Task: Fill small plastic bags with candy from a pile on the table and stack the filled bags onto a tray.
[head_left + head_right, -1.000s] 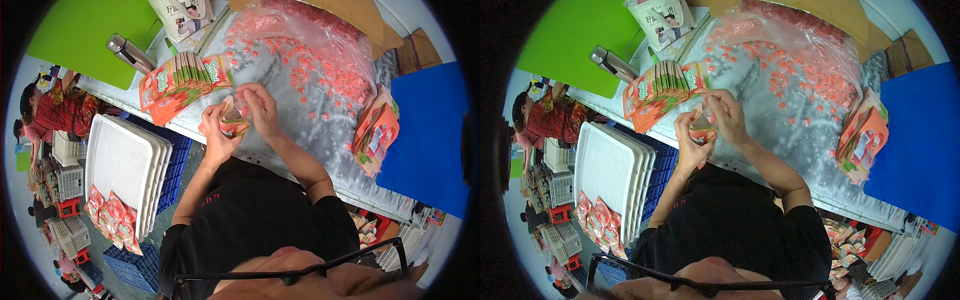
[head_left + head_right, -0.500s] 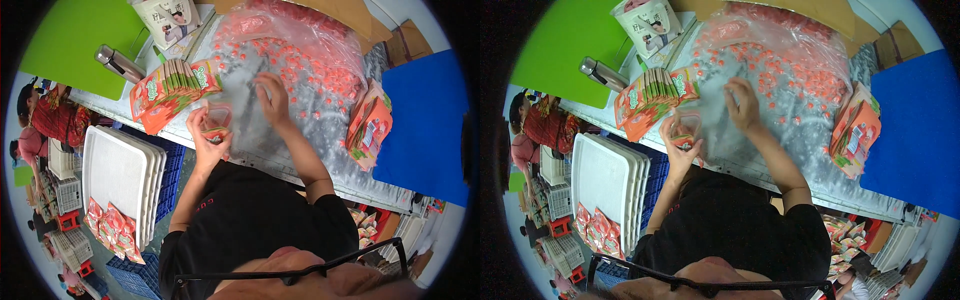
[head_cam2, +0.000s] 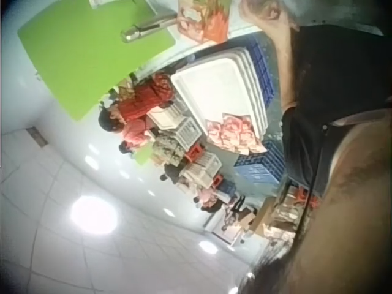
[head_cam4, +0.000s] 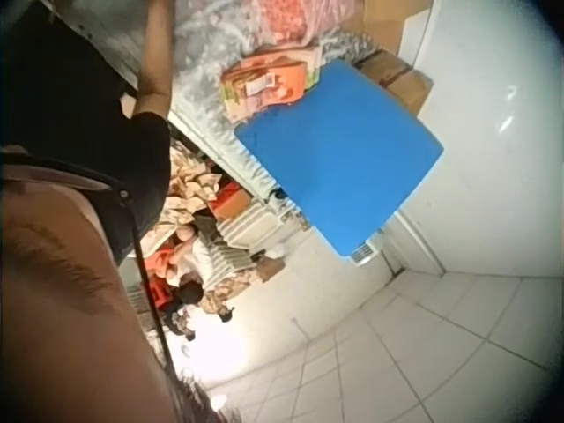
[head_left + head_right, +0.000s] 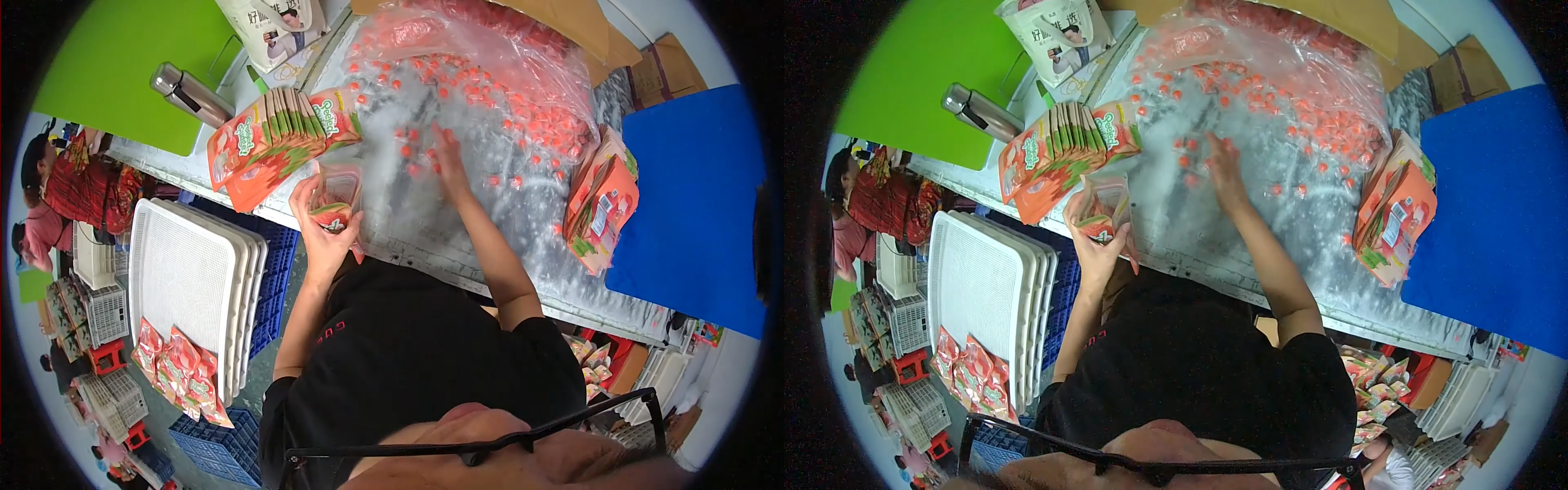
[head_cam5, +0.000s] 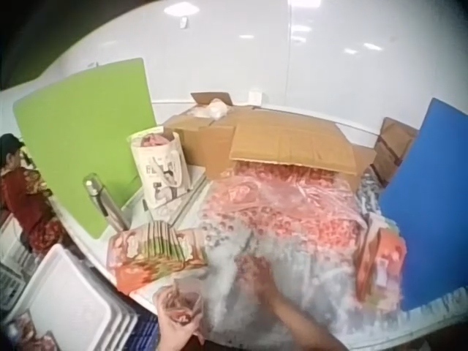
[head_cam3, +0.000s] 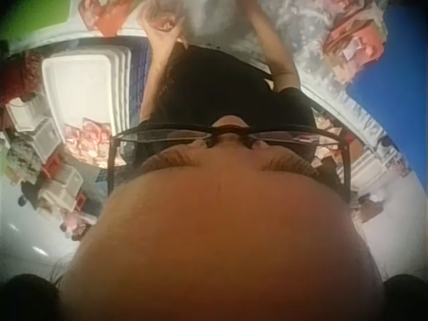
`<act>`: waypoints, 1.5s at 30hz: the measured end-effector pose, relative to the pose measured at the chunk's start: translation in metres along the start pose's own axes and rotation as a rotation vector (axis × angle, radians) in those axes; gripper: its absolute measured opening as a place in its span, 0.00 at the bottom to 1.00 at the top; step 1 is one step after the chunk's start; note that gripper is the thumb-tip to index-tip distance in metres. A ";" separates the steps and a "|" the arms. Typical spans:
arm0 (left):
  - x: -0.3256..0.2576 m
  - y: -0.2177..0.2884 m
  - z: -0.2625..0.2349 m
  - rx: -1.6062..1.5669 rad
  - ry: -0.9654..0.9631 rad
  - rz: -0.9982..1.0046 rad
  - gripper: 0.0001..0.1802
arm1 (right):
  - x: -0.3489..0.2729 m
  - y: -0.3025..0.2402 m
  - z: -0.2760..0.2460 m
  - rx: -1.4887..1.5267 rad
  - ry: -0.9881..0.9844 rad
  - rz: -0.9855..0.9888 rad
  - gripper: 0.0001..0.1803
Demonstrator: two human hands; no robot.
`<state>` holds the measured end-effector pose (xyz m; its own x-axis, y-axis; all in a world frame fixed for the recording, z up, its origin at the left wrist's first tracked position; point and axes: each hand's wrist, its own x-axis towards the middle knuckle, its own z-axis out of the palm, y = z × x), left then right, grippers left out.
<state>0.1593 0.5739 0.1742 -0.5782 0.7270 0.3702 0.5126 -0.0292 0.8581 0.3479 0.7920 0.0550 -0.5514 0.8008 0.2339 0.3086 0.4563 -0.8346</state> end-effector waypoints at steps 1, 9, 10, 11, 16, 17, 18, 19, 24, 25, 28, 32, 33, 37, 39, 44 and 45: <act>0.000 -0.002 -0.002 0.000 -0.001 -0.004 0.47 | -0.002 0.006 -0.004 0.163 0.069 0.030 0.36; -0.003 -0.005 -0.011 0.034 0.021 0.002 0.47 | -0.025 -0.012 -0.056 -0.030 0.094 0.110 0.31; -0.004 -0.006 -0.011 0.035 0.023 0.002 0.47 | -0.026 -0.011 -0.057 -0.289 0.080 0.072 0.29; -0.005 -0.008 -0.011 -0.001 0.029 -0.028 0.47 | -0.027 -0.010 -0.055 -0.288 0.079 0.070 0.29; -0.007 -0.015 -0.016 0.003 0.038 -0.060 0.46 | -0.035 -0.035 -0.022 -0.548 -0.065 -0.197 0.30; -0.007 -0.016 -0.017 0.000 0.045 -0.061 0.46 | -0.032 -0.038 -0.016 -0.546 -0.067 -0.200 0.30; -0.007 -0.016 -0.018 -0.002 0.051 -0.062 0.46 | -0.028 -0.042 -0.012 -0.539 -0.078 -0.198 0.31; -0.008 -0.016 -0.019 0.001 0.052 -0.062 0.46 | -0.025 -0.043 -0.009 -0.533 -0.088 -0.196 0.32; -0.009 -0.018 -0.022 -0.049 0.074 -0.074 0.46 | -0.015 -0.039 0.002 -0.485 -0.181 -0.200 0.32; -0.009 -0.017 -0.022 -0.047 0.075 -0.075 0.46 | -0.015 -0.044 0.006 -0.464 -0.186 -0.232 0.31; -0.009 -0.014 -0.022 -0.029 0.073 -0.085 0.46 | -0.007 -0.050 0.014 -0.456 -0.168 -0.233 0.32; -0.008 -0.015 -0.022 0.013 0.052 -0.057 0.46 | 0.022 -0.047 0.022 -0.568 -0.188 -0.228 0.31; -0.008 -0.015 -0.022 0.008 0.055 -0.054 0.46 | 0.029 -0.049 0.023 -0.559 -0.239 -0.247 0.29; -0.011 -0.017 -0.023 -0.023 0.065 -0.071 0.45 | 0.041 -0.050 0.022 -0.587 -0.383 -0.266 0.25; -0.011 -0.014 -0.022 -0.019 0.063 -0.089 0.45 | 0.045 -0.051 0.019 -0.569 -0.416 -0.225 0.24; -0.009 -0.017 -0.023 -0.008 0.053 -0.067 0.45 | 0.038 -0.030 0.007 -0.472 -0.422 -0.127 0.24; -0.010 -0.018 -0.023 0.005 0.047 -0.064 0.44 | 0.034 -0.026 0.004 -0.364 -0.387 -0.100 0.24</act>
<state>0.1412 0.5515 0.1633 -0.6391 0.6941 0.3313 0.4768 0.0196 0.8788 0.3185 0.8059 0.0823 -0.8156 0.5769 0.0453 0.4509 0.6826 -0.5752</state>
